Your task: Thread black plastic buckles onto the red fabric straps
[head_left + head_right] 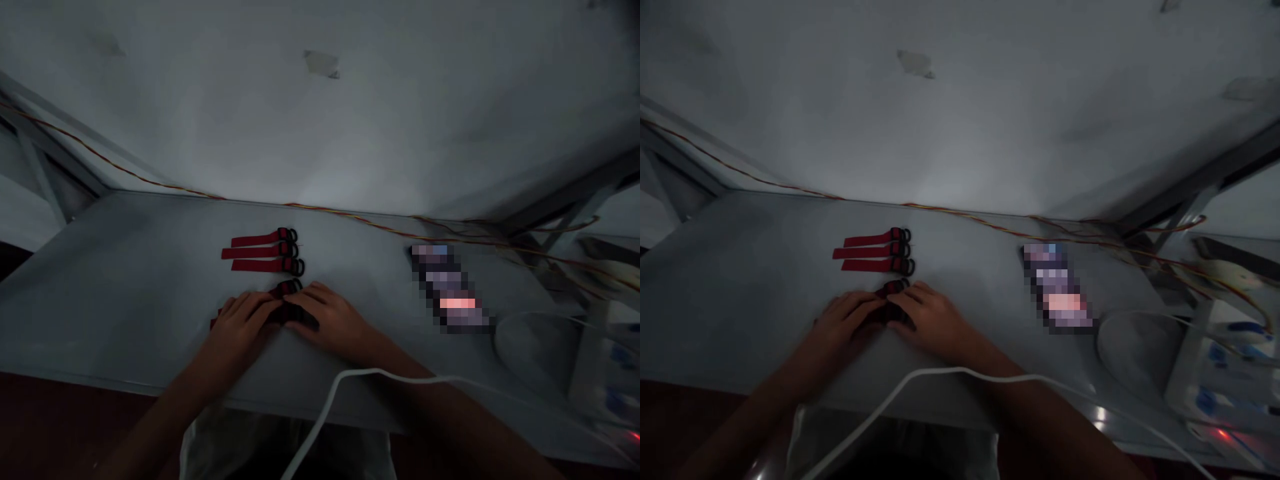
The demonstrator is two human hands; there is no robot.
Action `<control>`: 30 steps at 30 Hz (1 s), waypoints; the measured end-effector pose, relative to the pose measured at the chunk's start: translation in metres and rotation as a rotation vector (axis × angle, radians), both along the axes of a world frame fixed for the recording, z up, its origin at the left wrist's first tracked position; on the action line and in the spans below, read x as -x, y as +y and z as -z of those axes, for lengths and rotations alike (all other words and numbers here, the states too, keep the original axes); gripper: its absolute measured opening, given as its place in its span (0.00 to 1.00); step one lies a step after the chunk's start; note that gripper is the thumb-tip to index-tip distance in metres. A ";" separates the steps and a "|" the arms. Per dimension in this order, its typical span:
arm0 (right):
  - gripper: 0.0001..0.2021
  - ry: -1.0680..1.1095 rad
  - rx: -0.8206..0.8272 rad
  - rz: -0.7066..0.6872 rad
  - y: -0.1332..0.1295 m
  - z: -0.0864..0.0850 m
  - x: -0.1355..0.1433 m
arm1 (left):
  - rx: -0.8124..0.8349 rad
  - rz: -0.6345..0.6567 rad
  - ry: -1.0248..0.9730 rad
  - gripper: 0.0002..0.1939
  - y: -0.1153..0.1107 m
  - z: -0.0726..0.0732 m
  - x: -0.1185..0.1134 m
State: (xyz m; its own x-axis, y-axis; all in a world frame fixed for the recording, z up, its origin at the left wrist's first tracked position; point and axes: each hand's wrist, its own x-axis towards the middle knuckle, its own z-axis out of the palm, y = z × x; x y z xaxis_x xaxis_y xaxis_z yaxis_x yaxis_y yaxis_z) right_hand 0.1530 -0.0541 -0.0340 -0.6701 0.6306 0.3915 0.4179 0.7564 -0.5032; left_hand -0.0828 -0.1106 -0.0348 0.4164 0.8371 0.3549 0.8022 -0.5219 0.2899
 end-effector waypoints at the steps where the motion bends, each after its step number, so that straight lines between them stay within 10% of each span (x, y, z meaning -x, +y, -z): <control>1: 0.18 -0.012 0.027 -0.016 -0.001 -0.002 0.000 | -0.007 -0.003 -0.020 0.15 -0.001 0.002 0.000; 20: 0.17 -0.028 0.254 0.127 -0.001 -0.010 0.003 | -0.063 0.046 0.237 0.15 0.027 -0.009 0.029; 30: 0.19 0.616 0.896 0.215 0.014 -0.038 -0.024 | 0.046 0.201 -0.315 0.12 0.053 -0.041 -0.014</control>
State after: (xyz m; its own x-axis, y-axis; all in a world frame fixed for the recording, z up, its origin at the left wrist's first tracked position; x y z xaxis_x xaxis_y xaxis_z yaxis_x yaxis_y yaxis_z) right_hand 0.1771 -0.0396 0.0037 -0.3601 0.9322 -0.0360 -0.0127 -0.0435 -0.9990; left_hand -0.0690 -0.0578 0.0060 0.4503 0.7680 0.4555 0.5532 -0.6404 0.5328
